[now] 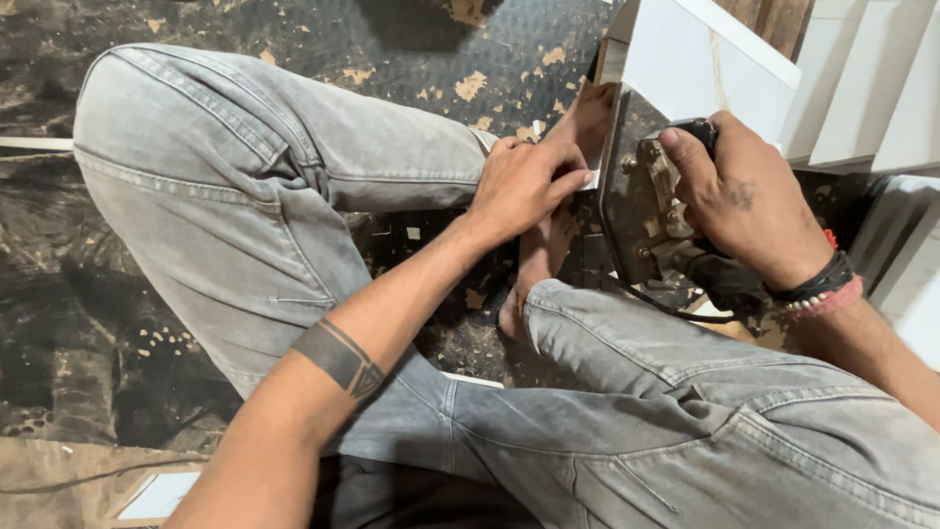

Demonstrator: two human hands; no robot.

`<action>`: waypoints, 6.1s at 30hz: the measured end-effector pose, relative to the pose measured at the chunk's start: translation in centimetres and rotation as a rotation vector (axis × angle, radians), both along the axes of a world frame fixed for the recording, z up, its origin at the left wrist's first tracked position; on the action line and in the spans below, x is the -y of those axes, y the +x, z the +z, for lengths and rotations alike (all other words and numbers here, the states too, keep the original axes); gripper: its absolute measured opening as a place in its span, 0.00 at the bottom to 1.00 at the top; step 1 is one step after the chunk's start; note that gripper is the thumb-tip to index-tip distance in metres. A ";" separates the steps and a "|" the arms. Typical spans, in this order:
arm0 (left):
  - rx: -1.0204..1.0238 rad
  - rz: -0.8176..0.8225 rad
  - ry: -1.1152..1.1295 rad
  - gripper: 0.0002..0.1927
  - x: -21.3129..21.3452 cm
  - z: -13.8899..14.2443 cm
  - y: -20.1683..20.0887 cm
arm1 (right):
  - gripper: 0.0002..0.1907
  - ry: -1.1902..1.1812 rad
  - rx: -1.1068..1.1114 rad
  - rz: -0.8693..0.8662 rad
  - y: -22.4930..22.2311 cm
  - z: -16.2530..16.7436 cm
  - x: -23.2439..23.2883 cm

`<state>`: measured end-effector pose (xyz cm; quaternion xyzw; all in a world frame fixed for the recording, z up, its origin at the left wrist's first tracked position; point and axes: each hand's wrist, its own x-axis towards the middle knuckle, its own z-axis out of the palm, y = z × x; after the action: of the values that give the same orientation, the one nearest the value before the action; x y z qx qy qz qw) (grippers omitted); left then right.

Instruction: The person sits on the floor and applies white edge banding tape to the edges of white furniture panels. They align the tape along a panel edge, press it in place, and run a heated hand iron along the tape to bond it, repeating the process on additional panel edges.

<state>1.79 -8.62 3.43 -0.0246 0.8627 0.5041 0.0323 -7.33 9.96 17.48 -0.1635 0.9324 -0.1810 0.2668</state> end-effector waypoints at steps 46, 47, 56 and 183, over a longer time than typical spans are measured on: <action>0.172 0.073 0.115 0.16 -1.9 0.9 -0.2 | 0.25 0.009 -0.146 -0.182 -2.2 -2.0 -8.1; 0.177 0.073 0.119 0.16 -1.9 1.0 -0.2 | 0.25 0.012 -0.149 -0.196 -2.5 -2.2 -8.9; 0.242 0.075 0.114 0.18 -2.4 1.4 -0.6 | 0.24 -0.060 -0.084 -0.421 -4.3 -3.4 -14.1; -0.379 -0.568 -0.776 0.38 -4.5 2.0 0.1 | 0.12 -0.909 0.478 -1.015 -4.9 -15.4 -17.4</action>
<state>1.91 -4.11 5.46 0.2921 0.9496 0.1139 -0.0007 -12.21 27.38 2.08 0.2390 0.6420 -0.6836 0.2520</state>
